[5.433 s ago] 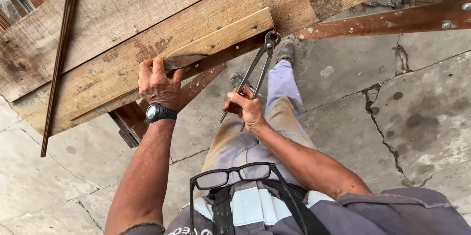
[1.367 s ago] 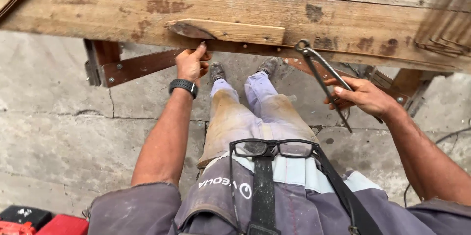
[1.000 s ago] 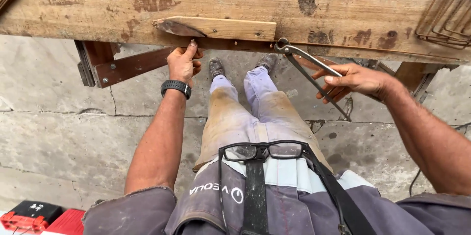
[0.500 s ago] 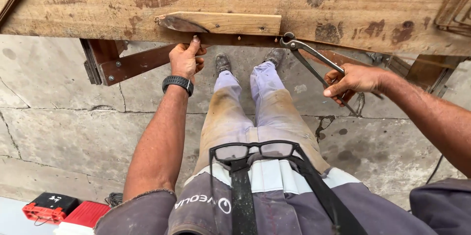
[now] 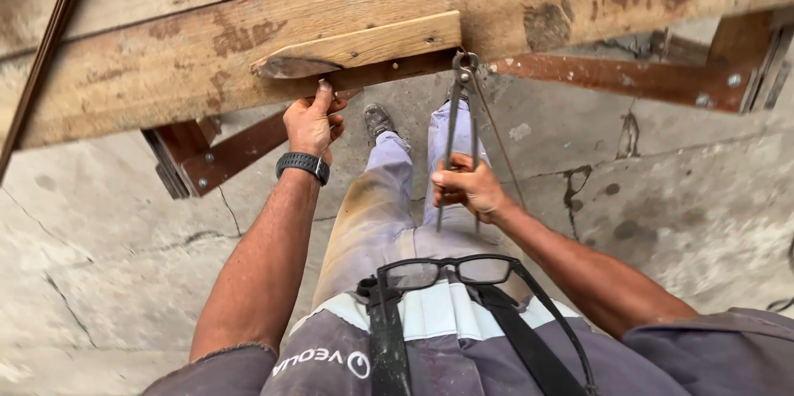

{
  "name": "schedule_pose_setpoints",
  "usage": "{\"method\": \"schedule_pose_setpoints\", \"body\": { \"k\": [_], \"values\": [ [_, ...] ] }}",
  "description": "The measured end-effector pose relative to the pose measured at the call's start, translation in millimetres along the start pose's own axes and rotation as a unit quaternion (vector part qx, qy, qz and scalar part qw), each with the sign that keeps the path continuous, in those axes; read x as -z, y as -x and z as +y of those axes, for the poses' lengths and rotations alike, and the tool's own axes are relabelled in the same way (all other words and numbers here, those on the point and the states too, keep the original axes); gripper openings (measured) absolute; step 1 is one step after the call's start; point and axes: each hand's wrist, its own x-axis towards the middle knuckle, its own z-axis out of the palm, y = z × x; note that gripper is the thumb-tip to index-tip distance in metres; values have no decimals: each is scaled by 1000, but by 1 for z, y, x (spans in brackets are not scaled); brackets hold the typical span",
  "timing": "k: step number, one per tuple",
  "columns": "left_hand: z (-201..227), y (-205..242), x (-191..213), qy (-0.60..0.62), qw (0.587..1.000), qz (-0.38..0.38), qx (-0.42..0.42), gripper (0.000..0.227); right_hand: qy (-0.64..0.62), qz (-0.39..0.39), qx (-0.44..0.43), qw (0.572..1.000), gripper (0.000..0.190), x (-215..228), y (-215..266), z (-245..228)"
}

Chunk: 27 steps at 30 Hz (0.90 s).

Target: Bending thin metal rebar into rectangular stirrups using a wooden jig and pliers.

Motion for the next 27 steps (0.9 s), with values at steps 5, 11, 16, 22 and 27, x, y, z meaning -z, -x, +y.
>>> {"method": "schedule_pose_setpoints", "body": {
  "k": [5, 11, 16, 22, 27],
  "values": [
    [1, 1, 2, -22, 1000, -8, 1, 35, -74, 28, 50, 996, 25, -47, 0, 3],
    [3, 2, 5, -28, 999, -31, -3, 37, -129, 53, 88, 986, 22, -77, -15, 18],
    [-2, -1, 7, -20, 999, -42, -11, 38, -144, 74, 101, 982, 21, -96, -14, 15],
    [-2, -5, 8, -15, 999, -46, -16, 40, -154, 81, 118, 978, 21, -104, -24, 21],
    [-5, -8, 8, -3, 999, -40, -17, 41, -156, 64, 131, 977, 20, -91, -33, 32]
  ]
}}
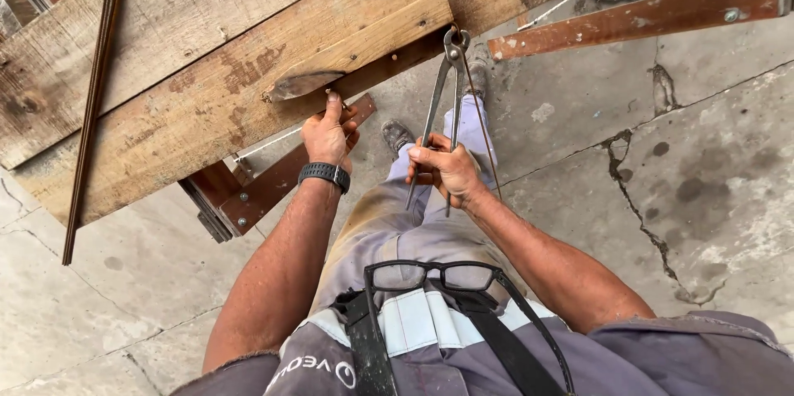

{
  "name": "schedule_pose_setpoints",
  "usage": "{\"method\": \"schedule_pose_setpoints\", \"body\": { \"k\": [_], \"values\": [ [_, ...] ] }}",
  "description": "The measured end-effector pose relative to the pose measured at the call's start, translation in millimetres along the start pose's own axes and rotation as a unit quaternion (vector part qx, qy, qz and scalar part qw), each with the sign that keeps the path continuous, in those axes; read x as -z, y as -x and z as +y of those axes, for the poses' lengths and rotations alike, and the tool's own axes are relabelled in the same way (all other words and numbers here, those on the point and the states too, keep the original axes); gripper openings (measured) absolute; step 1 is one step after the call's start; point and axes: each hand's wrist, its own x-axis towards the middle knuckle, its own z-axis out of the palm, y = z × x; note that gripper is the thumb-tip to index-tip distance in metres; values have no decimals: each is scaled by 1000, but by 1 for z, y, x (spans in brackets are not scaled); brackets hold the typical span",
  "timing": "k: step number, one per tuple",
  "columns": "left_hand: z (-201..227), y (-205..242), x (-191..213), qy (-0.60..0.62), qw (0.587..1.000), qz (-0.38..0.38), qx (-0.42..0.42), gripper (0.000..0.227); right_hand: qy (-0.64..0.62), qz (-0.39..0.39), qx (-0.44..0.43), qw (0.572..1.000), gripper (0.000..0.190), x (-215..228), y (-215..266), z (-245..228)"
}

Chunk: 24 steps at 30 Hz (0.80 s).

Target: Bending thin metal rebar into rectangular stirrups using a wooden jig and pliers.

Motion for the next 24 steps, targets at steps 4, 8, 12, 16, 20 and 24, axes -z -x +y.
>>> {"method": "schedule_pose_setpoints", "body": {
  "k": [4, 8, 12, 16, 20, 24],
  "values": [
    [-2, 1, 0, 8, 1000, 2, 10, 37, 27, -18, -12, 999, 18, 13, 32, -32],
    [-4, -7, -1, 29, 1000, 1, 6, 37, 113, -40, 37, 992, 39, 40, 70, -70],
    [-1, 2, -3, 33, 999, 8, -4, 33, 275, 60, 196, 939, 19, 101, 63, -78],
    [0, 2, 0, 29, 1000, 5, -4, 34, 350, 119, 245, 896, 14, 117, 30, -56],
    [-3, -2, 3, 28, 1000, -9, -3, 35, 298, 172, 208, 916, 21, 100, 21, -42],
    [0, 0, 0, 22, 1000, 2, -7, 33, 404, 209, 219, 863, 20, 81, 51, -66]
  ]
}}
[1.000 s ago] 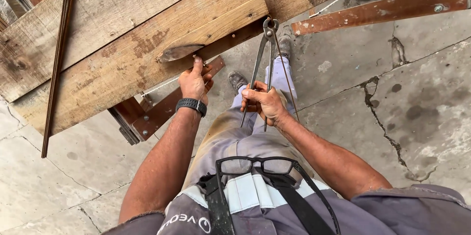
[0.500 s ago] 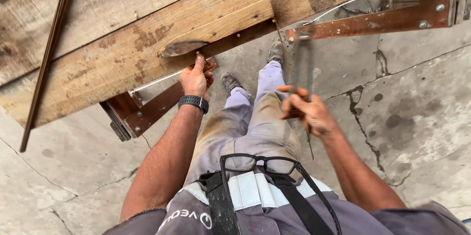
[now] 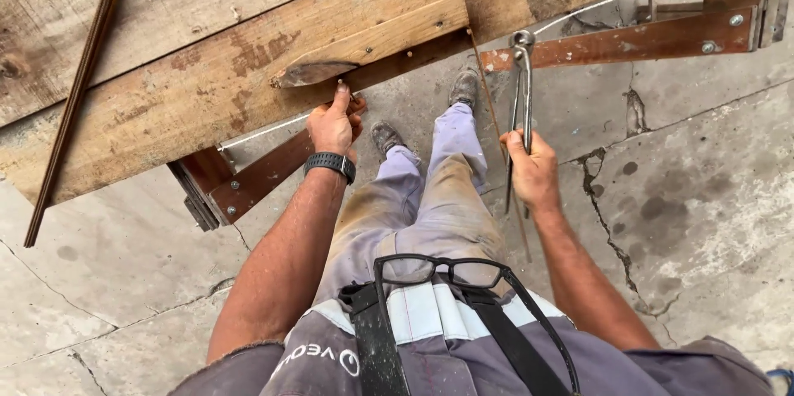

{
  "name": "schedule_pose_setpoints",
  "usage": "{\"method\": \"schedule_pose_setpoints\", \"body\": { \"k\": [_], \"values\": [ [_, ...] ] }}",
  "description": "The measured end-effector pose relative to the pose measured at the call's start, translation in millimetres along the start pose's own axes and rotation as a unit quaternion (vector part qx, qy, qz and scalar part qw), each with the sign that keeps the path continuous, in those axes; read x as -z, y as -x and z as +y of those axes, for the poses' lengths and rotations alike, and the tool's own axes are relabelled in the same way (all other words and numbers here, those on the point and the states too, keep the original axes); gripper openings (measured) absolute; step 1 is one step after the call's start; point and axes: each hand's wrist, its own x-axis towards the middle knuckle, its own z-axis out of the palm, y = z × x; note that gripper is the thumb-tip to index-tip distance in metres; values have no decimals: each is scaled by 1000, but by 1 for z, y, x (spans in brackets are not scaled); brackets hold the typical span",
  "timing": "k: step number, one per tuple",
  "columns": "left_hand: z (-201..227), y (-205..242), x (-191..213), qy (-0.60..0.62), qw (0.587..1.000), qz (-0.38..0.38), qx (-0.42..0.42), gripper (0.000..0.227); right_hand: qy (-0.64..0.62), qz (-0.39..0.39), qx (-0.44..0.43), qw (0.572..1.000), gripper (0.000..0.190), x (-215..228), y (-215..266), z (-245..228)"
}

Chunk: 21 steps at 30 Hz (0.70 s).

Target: Bending thin metal rebar into rectangular stirrups using a wooden jig and pliers.

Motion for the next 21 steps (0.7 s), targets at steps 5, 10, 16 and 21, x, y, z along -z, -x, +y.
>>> {"method": "schedule_pose_setpoints", "body": {
  "k": [5, 10, 16, 21],
  "values": [
    [3, 2, 0, -18, 1000, 11, 1, 34, -171, -138, -71, 973, 31, 7, 16, -10],
    [-4, -8, -1, -22, 1000, 15, 1, 37, -337, -254, -162, 892, 43, -11, 12, -31],
    [-7, -11, 0, -8, 1000, -4, 7, 33, -399, -327, -167, 840, 47, -23, -1, -19],
    [-8, -12, 0, -18, 1000, -4, 15, 37, -410, -312, -157, 842, 49, -30, -1, -8]
  ]
}}
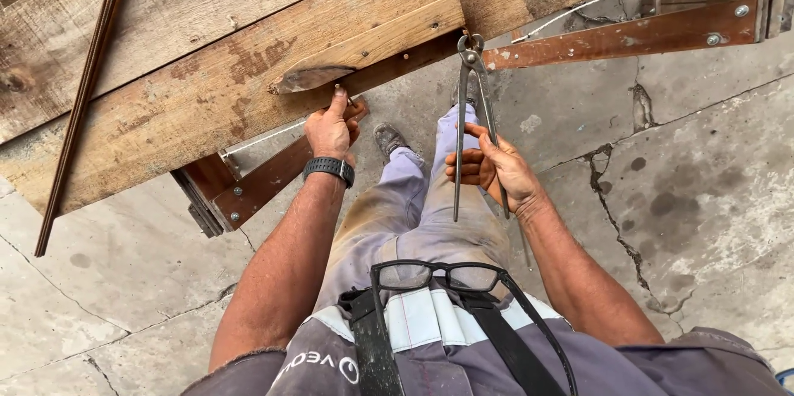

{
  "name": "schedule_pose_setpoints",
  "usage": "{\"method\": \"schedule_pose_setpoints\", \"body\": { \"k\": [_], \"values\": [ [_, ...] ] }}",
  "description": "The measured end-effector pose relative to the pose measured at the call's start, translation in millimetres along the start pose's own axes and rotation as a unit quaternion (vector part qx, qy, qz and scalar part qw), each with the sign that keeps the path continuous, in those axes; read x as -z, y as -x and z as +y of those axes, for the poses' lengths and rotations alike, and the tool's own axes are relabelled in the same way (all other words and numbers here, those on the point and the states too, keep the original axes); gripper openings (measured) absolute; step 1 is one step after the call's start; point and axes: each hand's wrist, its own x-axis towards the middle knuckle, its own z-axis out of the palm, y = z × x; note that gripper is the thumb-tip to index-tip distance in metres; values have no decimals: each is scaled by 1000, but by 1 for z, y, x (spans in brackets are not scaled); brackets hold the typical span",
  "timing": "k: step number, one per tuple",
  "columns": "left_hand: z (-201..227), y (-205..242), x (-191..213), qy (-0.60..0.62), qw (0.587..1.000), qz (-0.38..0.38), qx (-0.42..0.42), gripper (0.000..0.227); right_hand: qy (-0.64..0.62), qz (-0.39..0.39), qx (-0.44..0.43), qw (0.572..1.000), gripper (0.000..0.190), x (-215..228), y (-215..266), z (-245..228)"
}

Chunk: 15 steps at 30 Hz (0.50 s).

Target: Bending thin metal rebar into rectangular stirrups using a wooden jig and pliers.

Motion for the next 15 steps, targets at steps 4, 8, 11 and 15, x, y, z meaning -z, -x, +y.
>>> {"method": "schedule_pose_setpoints", "body": {
  "k": [4, 8, 11, 15],
  "values": [
    [-1, -2, 1, 2, 1000, -6, -3, 35, -13, -7, -18, 1000, 49, -6, -4, -1],
    [-4, -6, 1, 1, 1000, -4, -2, 36, -33, 7, -49, 998, 43, 6, -17, 16],
    [-3, -5, 2, 5, 1000, -3, -3, 35, -32, 38, -69, 996, 44, 8, -26, 30],
    [-6, -7, -1, 11, 1000, -1, -4, 37, -3, 78, -61, 995, 32, -12, -35, 39]
  ]
}}
